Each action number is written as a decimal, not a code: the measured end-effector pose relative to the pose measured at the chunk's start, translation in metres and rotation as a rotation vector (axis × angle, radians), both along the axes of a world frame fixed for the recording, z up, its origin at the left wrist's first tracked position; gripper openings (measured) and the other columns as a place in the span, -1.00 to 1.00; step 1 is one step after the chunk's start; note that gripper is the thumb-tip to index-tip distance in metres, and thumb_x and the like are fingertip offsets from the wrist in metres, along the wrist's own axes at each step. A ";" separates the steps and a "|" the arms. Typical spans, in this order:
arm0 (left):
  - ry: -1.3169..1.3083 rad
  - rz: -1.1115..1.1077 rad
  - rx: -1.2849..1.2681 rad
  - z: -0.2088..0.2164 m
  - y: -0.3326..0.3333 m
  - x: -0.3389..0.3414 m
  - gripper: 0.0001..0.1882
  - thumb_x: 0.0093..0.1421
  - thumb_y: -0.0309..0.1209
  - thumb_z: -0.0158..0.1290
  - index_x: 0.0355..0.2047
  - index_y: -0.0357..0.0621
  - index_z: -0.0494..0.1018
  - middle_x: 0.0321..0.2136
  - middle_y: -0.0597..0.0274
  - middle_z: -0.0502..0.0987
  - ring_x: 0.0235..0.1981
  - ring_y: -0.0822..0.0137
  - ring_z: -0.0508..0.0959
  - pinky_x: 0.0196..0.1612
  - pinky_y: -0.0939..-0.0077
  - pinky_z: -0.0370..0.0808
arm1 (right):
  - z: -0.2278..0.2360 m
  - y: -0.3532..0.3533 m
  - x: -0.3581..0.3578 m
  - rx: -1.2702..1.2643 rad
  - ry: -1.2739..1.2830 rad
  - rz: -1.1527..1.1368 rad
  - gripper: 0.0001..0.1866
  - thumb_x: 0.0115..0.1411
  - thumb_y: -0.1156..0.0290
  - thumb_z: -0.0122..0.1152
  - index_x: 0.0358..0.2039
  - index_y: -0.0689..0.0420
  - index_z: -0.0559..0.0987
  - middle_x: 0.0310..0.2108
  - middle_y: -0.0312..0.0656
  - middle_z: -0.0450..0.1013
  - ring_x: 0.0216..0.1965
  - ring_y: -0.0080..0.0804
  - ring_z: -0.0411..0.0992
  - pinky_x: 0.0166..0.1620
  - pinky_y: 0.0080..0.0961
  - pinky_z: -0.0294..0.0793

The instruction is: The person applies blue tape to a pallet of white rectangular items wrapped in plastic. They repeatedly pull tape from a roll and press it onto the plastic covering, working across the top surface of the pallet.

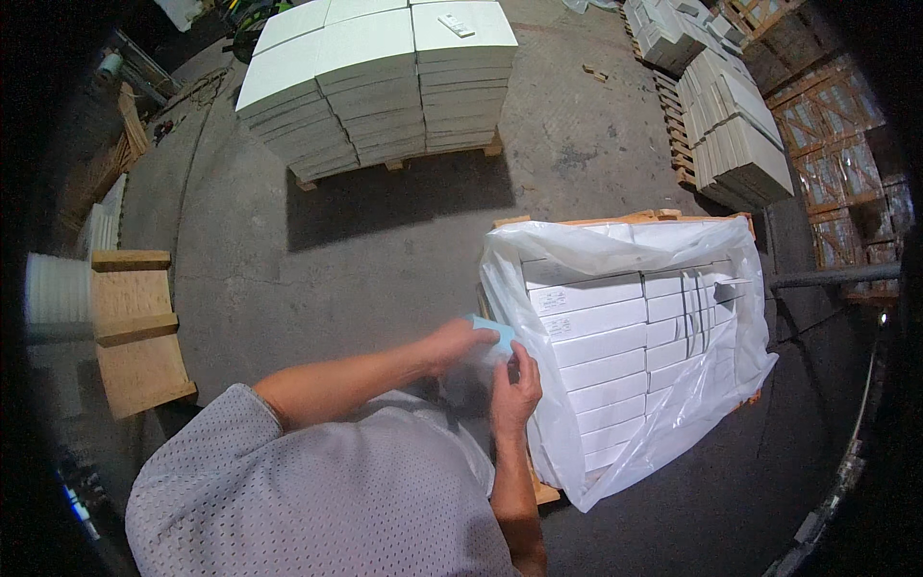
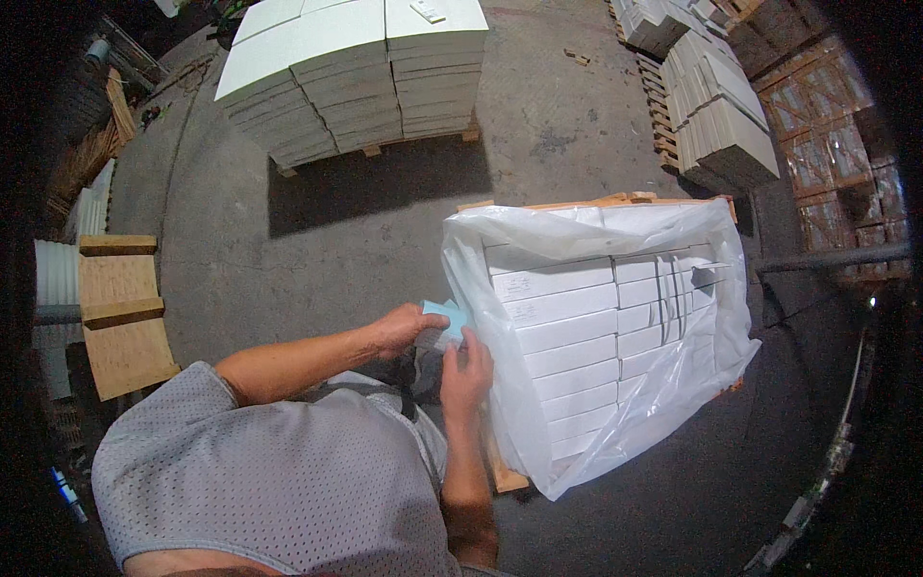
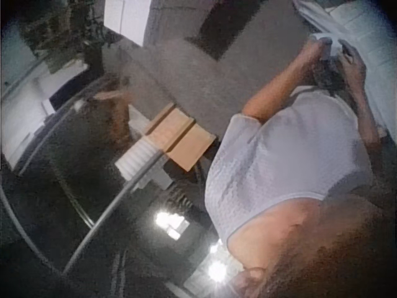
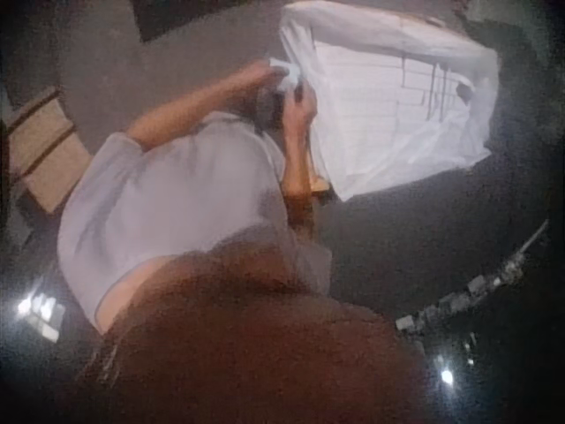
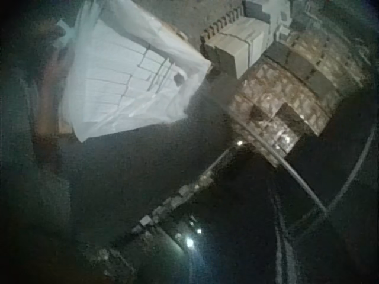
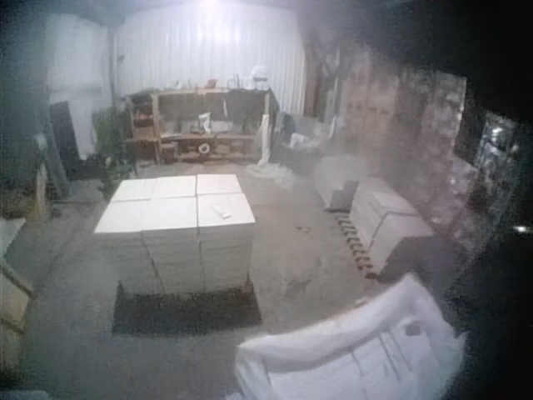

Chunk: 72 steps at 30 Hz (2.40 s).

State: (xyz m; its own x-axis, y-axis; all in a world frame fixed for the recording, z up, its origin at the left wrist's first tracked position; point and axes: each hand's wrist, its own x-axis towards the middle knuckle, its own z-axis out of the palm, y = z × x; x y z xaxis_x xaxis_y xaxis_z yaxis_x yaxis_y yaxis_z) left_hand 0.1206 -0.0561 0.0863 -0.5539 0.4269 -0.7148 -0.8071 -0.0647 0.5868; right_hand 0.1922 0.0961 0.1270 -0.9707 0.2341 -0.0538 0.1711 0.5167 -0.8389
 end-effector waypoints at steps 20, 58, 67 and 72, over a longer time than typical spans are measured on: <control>0.002 0.170 -0.284 -0.003 0.052 0.059 -0.66 0.24 -0.21 0.05 -0.43 -0.29 0.53 -0.49 0.22 0.50 -0.48 0.37 0.42 -0.43 0.33 0.32 | -0.021 0.039 0.046 0.403 0.313 0.171 -0.70 0.14 0.44 0.25 -0.09 0.18 0.56 -0.33 -0.14 0.53 -0.34 -0.16 0.48 -0.21 -0.20 0.41; 0.867 -0.631 -0.612 -0.078 0.161 0.058 -0.46 0.32 -0.09 -0.12 -0.33 -0.41 0.58 0.10 -0.18 0.38 -0.16 -0.14 0.56 -0.03 0.06 0.47 | -0.095 0.223 0.042 -0.370 -0.055 -0.397 -0.81 0.23 0.49 0.18 -0.18 0.28 0.46 -0.35 -0.25 0.46 -0.31 -0.50 0.41 -0.24 -0.60 0.42; 0.766 -0.786 -0.738 -0.104 0.156 0.063 -0.56 0.32 -0.13 -0.11 -0.30 -0.34 0.51 -0.09 -0.21 0.49 -0.23 -0.19 0.57 -0.13 0.00 0.49 | -0.133 0.246 -0.007 -0.029 -0.211 -0.110 -0.77 0.12 0.41 0.26 -0.23 0.24 0.54 -0.44 -0.22 0.50 -0.43 -0.46 0.44 -0.27 -0.50 0.46; 0.625 -0.542 -0.745 -0.120 0.109 0.092 -0.58 0.33 -0.13 -0.10 -0.26 -0.32 0.49 -0.35 -0.29 0.54 -0.21 -0.22 0.56 -0.14 -0.02 0.46 | -0.139 0.227 -0.028 0.179 -0.200 0.221 -0.71 0.08 0.34 0.22 -0.21 0.21 0.53 -0.43 -0.11 0.51 -0.41 -0.24 0.48 -0.24 -0.35 0.47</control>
State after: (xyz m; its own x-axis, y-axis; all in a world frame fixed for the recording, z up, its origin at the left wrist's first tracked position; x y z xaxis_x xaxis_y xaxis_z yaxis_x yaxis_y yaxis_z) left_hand 0.2122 0.0526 -0.0337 -0.7762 0.3013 -0.5539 -0.1711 0.7449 0.6448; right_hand 0.1642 0.3231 -0.0121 -0.9733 0.0421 -0.2254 0.1905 0.6954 -0.6929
